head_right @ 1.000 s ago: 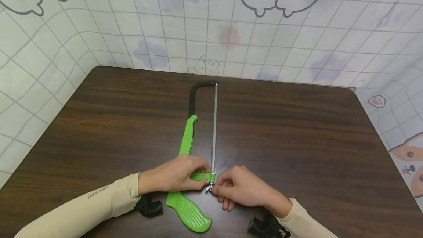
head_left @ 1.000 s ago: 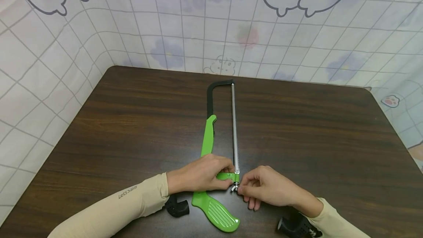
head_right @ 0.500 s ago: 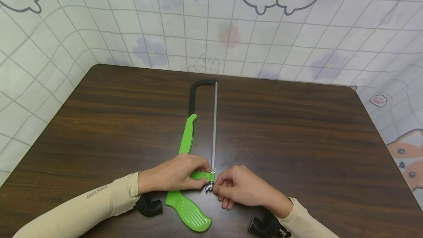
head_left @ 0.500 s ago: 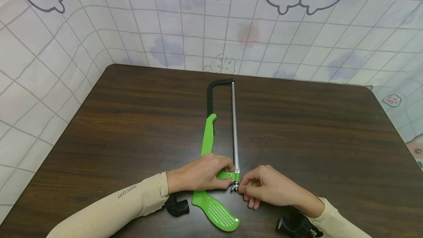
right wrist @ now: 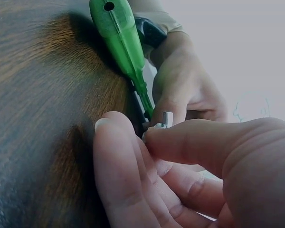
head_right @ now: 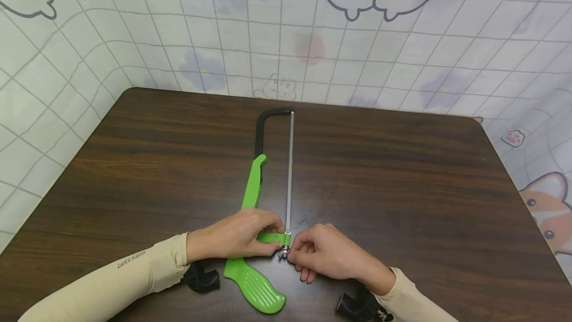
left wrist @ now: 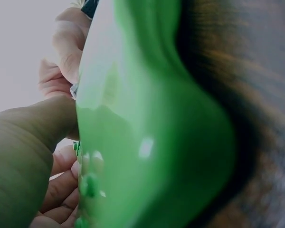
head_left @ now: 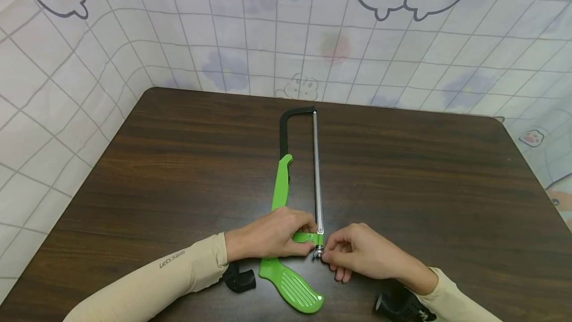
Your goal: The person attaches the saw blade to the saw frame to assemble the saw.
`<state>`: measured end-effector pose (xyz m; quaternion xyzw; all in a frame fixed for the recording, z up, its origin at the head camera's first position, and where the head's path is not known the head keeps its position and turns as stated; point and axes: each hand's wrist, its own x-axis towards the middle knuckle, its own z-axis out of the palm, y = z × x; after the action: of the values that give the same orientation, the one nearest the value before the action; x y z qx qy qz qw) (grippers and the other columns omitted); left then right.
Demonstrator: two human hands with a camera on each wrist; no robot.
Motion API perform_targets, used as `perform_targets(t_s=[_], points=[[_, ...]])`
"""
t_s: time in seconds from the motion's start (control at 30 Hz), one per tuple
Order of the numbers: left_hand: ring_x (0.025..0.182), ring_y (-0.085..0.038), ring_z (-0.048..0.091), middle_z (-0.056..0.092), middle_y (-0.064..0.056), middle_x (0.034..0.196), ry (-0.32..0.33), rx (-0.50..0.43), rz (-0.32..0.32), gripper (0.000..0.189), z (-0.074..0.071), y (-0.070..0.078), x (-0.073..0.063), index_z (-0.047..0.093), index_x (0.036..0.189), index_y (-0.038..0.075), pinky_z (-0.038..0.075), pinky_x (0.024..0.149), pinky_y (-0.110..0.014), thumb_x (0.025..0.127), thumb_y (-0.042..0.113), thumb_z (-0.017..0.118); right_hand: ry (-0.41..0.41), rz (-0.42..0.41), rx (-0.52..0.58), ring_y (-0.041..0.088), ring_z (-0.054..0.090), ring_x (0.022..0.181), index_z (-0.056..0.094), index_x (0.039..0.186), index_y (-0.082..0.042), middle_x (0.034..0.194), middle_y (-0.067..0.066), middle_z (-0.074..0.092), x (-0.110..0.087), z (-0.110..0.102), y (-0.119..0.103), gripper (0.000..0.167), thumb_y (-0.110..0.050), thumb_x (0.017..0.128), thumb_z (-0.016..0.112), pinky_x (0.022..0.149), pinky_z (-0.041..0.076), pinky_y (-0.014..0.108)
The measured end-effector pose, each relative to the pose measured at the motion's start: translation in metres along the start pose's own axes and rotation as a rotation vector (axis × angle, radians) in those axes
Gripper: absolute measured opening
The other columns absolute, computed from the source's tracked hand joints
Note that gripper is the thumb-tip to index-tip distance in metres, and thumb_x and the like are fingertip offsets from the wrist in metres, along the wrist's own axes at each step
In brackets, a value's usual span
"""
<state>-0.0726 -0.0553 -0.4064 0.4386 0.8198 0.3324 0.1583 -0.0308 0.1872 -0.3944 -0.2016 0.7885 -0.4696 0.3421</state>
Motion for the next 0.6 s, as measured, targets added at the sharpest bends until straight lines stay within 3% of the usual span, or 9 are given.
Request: perform_targets(t_s=[0.37,0.6], points=[[0.065,0.002,0.037,0.046,0.008,0.073,0.025,0.001,0.019,0.01,0.0005,-0.0012,0.0002,0.064,0.093,0.015,0.032,0.059,-0.012,0.09,0.019,0.072,0.008,-0.002,-0.009,0.015,0.072,0.062,0.076,0.09,-0.013,0.075,0.003,0.074,-0.0007,0.001,0.0001,0.02,-0.027,0.1,0.067,0.058,0.06,0.037],[0.066,0.001,0.041,0.053,0.007,0.076,0.005,0.003,0.0,0.013,-0.0004,-0.0002,-0.0005,0.065,0.096,0.016,0.035,0.061,-0.013,0.086,0.013,0.073,0.012,-0.001,-0.023,0.015,0.072,0.061,0.076,0.089,-0.014,0.074,0.001,0.074,-0.0012,0.0014,-0.0006,0.021,-0.029,0.1,0.067,0.057,0.06,0.037]])
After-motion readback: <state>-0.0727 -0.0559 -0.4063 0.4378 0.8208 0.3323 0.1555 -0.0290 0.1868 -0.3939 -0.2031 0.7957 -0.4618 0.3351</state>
